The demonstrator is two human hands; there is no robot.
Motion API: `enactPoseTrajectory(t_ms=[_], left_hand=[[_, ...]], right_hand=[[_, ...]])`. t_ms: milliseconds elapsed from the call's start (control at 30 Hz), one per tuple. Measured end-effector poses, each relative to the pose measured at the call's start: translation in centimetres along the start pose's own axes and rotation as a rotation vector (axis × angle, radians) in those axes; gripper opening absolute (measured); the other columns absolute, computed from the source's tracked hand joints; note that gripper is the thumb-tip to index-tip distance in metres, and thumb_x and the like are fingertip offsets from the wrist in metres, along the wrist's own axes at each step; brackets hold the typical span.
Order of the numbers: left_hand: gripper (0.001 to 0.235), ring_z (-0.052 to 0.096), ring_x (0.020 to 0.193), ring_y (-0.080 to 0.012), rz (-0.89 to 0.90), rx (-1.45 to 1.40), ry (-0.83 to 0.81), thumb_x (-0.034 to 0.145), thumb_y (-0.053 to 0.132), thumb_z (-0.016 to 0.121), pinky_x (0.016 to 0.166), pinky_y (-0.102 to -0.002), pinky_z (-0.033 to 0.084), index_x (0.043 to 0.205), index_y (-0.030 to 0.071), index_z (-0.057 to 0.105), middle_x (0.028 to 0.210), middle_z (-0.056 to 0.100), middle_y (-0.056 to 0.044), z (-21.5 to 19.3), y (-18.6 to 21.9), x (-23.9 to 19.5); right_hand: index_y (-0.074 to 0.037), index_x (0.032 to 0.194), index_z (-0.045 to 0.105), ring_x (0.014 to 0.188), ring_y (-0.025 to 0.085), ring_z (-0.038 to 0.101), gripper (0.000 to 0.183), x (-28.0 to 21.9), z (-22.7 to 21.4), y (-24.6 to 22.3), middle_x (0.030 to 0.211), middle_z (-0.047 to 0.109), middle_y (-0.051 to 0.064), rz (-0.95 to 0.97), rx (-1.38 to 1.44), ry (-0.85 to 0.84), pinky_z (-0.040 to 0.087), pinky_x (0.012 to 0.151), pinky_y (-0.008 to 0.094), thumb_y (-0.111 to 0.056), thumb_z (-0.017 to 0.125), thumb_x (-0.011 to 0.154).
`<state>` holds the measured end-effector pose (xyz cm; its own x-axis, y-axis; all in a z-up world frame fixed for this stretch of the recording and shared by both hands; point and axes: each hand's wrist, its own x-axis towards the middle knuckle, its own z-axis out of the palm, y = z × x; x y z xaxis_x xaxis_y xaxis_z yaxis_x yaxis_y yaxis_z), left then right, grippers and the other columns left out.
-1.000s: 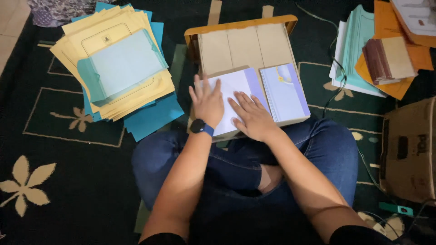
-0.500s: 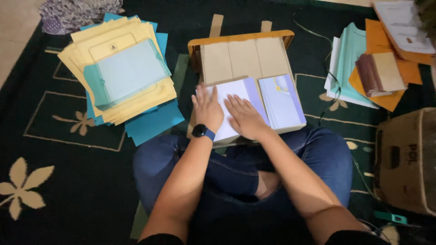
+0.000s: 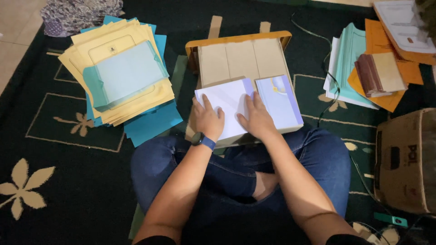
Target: The person sits on the floor and repeatedly folds sheets of paper in half, pressing the crease with both hands. They handle the sheets one at a time, placing each folded sheet into a stack on a small wooden stand.
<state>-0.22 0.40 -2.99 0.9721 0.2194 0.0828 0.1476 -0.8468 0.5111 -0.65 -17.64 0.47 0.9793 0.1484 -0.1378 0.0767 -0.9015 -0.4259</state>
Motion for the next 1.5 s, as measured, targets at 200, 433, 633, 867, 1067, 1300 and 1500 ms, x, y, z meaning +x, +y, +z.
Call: enactPoseTrajectory(t_ms=[200,433,633,867,1067,1300,1500], left_hand=[[0.060,0.020,0.151,-0.0516,0.019,0.192,-0.010,0.105,0.028,0.041,0.115,-0.057,0.030,0.161,0.010,0.030,0.162,0.012,-0.038,0.1,1.2,-1.1],[0.065,0.004,0.155,-0.0506,-0.044,0.171,-0.171,0.103,0.022,0.045,0.119,-0.062,0.026,0.164,0.012,0.021,0.166,0.003,-0.034,-2.1,2.2,-0.8],[0.063,0.016,0.154,-0.0487,-0.016,0.289,-0.175,0.101,0.013,0.046,0.119,-0.064,0.024,0.161,0.011,0.031,0.164,0.017,-0.035,-1.6,1.7,-0.3],[0.046,0.012,0.157,-0.0436,0.084,0.266,-0.032,0.099,0.013,0.056,0.123,-0.059,0.018,0.144,0.005,0.056,0.167,0.016,-0.029,-4.0,2.6,0.4],[0.033,0.016,0.155,-0.0442,0.143,0.219,0.006,0.097,0.011,0.061,0.121,-0.063,0.017,0.129,0.007,0.066,0.166,0.023,-0.027,-4.8,3.1,0.5],[0.026,0.023,0.153,-0.0452,0.222,0.099,0.104,0.092,0.008,0.068,0.120,-0.066,0.019,0.118,0.008,0.073,0.163,0.031,-0.025,-6.0,3.8,0.4],[0.016,0.070,0.102,-0.0304,0.515,-0.328,0.137,0.102,0.025,0.060,0.089,-0.043,0.055,0.113,0.018,0.069,0.110,0.072,-0.005,-6.9,4.6,0.1]], right_hand=[[-0.018,0.166,0.020,0.157,0.037,0.017,0.064,1.4,1.5,-3.1,0.170,0.021,0.019,-0.286,-0.268,-0.079,0.015,0.127,0.052,-0.032,0.032,0.104],[-0.014,0.166,0.019,0.158,0.031,0.018,0.062,2.5,0.4,-3.5,0.172,0.020,0.013,-0.375,-0.293,-0.065,0.015,0.128,0.046,-0.030,0.033,0.107],[0.006,0.134,0.062,0.142,0.046,0.044,0.041,-2.8,-2.0,1.0,0.147,0.054,0.030,-0.444,0.472,-0.064,0.029,0.122,0.051,-0.004,0.055,0.095],[-0.011,0.129,0.061,0.115,0.035,0.062,0.071,-0.3,-1.5,10.5,0.122,0.060,0.013,0.276,-0.150,0.282,0.057,0.090,0.047,-0.057,0.078,0.078],[-0.003,0.140,0.043,0.124,0.044,0.054,0.099,-1.3,-3.6,7.1,0.128,0.052,0.022,0.472,-0.109,0.133,0.056,0.093,0.059,-0.062,0.084,0.072],[-0.010,0.154,0.030,0.117,0.045,0.065,0.102,-0.8,-3.9,8.9,0.126,0.064,0.025,0.426,-0.007,0.153,0.052,0.095,0.063,-0.038,0.089,0.075],[-0.010,0.128,0.065,0.097,0.040,0.072,0.039,-3.7,-6.8,3.2,0.101,0.074,0.021,0.010,0.237,0.413,0.059,0.079,0.048,-0.012,0.070,0.089]])
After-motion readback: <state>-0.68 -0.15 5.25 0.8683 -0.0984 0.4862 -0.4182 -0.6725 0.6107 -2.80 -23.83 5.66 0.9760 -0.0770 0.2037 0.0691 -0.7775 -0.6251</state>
